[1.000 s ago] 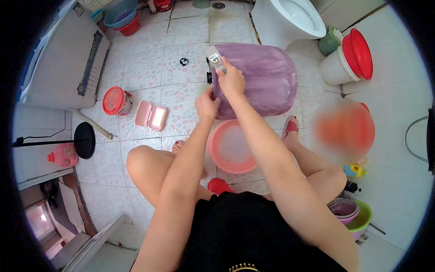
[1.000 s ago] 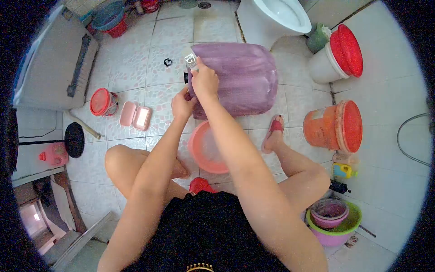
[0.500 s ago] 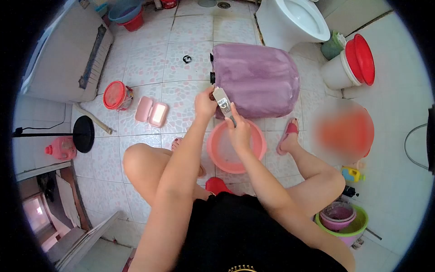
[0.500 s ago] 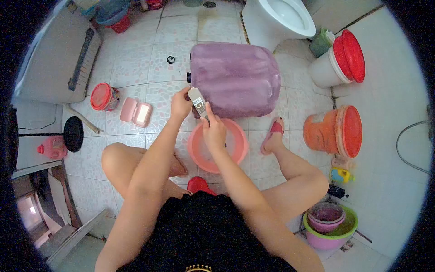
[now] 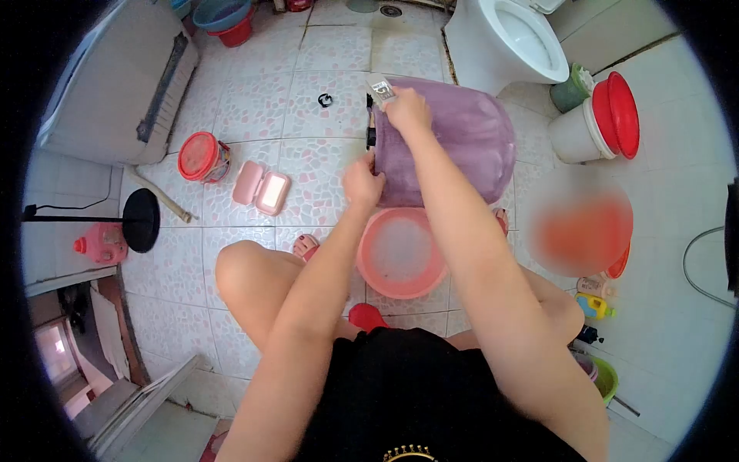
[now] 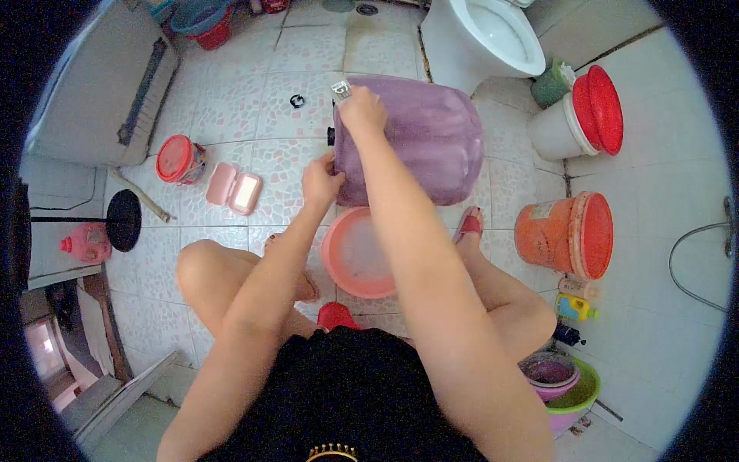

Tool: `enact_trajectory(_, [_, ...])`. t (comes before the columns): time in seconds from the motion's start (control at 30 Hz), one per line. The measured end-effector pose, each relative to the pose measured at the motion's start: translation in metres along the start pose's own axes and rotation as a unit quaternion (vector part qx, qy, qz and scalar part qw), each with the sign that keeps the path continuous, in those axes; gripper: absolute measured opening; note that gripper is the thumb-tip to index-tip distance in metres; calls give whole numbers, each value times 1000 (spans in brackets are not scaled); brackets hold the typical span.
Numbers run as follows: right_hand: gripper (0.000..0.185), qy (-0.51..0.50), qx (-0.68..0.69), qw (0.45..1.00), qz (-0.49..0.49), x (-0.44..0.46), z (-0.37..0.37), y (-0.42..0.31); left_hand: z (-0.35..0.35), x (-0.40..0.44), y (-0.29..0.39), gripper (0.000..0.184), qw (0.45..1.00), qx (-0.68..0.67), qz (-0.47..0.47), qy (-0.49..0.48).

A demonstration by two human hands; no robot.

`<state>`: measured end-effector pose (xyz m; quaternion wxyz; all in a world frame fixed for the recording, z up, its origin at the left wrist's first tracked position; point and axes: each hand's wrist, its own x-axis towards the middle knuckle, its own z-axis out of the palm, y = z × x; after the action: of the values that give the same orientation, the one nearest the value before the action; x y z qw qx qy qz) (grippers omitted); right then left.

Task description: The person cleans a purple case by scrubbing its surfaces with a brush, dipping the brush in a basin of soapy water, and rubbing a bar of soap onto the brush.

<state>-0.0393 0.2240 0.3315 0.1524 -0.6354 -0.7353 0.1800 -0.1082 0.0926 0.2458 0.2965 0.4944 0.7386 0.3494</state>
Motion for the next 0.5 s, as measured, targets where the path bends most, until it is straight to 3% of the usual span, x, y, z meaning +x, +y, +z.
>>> enact_trajectory(0.1, [49,29,19,999,-3,-4,6,1,-3,0,-1,47,1000,8,-8,4])
enact_trajectory(0.3, [52,12,59,996,71,-106,11,8,11,3,-21,45,995,-92,14,18])
enact_trajectory(0.4, [57,47,72,996,-11,-155,41,44,7,5,-15,42,998,-59,19,17])
enact_trajectory(0.5, [55,33,143,989,-2,-196,41,63,13,8,-28,36,999,-22,17,16])
